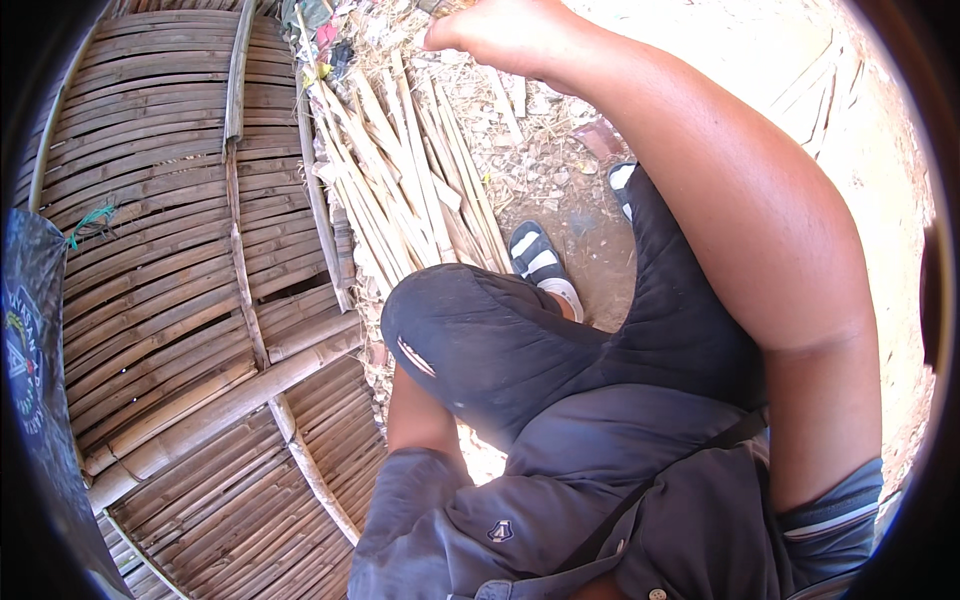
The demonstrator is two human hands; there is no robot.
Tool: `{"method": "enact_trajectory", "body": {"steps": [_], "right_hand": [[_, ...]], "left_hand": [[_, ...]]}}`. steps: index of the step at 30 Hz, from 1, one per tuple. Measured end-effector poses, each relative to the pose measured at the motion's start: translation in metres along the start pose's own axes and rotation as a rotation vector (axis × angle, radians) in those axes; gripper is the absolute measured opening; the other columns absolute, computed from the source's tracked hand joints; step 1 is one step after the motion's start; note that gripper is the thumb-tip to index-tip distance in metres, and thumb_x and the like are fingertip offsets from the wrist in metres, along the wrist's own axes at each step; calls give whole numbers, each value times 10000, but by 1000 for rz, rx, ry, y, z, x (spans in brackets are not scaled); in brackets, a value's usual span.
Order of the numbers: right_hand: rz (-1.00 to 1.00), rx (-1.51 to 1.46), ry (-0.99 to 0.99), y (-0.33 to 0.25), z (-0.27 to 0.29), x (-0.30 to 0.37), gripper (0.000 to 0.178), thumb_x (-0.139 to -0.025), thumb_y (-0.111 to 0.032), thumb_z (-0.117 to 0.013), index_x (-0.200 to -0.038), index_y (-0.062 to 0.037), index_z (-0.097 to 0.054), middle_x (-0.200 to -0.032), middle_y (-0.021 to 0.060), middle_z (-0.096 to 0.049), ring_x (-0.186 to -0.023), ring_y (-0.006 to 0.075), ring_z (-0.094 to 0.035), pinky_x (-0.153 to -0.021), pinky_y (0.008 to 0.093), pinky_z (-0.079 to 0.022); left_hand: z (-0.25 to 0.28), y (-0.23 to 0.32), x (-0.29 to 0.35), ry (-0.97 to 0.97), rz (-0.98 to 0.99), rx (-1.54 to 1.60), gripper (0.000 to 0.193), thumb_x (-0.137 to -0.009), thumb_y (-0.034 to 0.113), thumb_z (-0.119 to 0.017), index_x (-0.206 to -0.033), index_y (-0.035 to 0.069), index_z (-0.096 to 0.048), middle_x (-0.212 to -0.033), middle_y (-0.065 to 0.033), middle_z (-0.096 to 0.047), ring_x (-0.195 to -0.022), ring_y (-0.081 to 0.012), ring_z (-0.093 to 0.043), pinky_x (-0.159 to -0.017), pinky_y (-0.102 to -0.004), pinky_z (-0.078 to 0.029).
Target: The person uses a knife to shave and smooth long strips of bamboo, holding them by hand and sliding the blade along the surface.
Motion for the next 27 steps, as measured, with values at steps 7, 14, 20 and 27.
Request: {"method": "enact_trajectory", "body": {"steps": [7, 14, 20, 27], "right_hand": [[7, -114, -16, -10, 14, 6, 387, -815, -212, -720, -1159, -35, -735, -887, 159, -744, -786, 267, -689, -753, 385, -546], [10, -51, -20, 18, -3, -4, 237, -883, -254, -742, -1034, -75, -703, -759, 0, -628, -650, 115, -566, -602, 285, -468], [20, 74, -44, 29, -14, -8, 249, -873, -254, -779, -1022, -64, -721, -793, 17, -672, -679, 97, -577, -648, 288, -477], [111, 249, -177, 3, -43, 1, 270, -867, -255, -812, -994, -35, -722, -747, 93, -686, -670, 171, -624, -663, 349, -502]], "left_hand": [[0, 13, -12, 11, 18, -23, 586, -1022, 536, -522, -974, -25, -685, -894, -260, -701, -864, -429, -681, -821, -510, -509], [6, -17, 12, 98, 110, 23, 619, -1018, 563, -510, -948, -25, -692, -875, -258, -697, -852, -426, -680, -812, -512, -505], [43, -65, 119, 362, 325, 15, 649, -1016, 587, -501, -926, -24, -699, -859, -256, -694, -842, -424, -679, -805, -513, -502], [126, 12, 212, 675, 242, 223, 505, -1006, 483, -624, -958, -13, -707, -744, -182, -685, -718, -329, -673, -721, -450, -520]]}}
Point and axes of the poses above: each hand's wrist, its own x-axis away from the middle knuckle, its own z-axis out of the back of the hand, y = z × x, the point moved 9 cm from there along -x, towards the middle knuckle
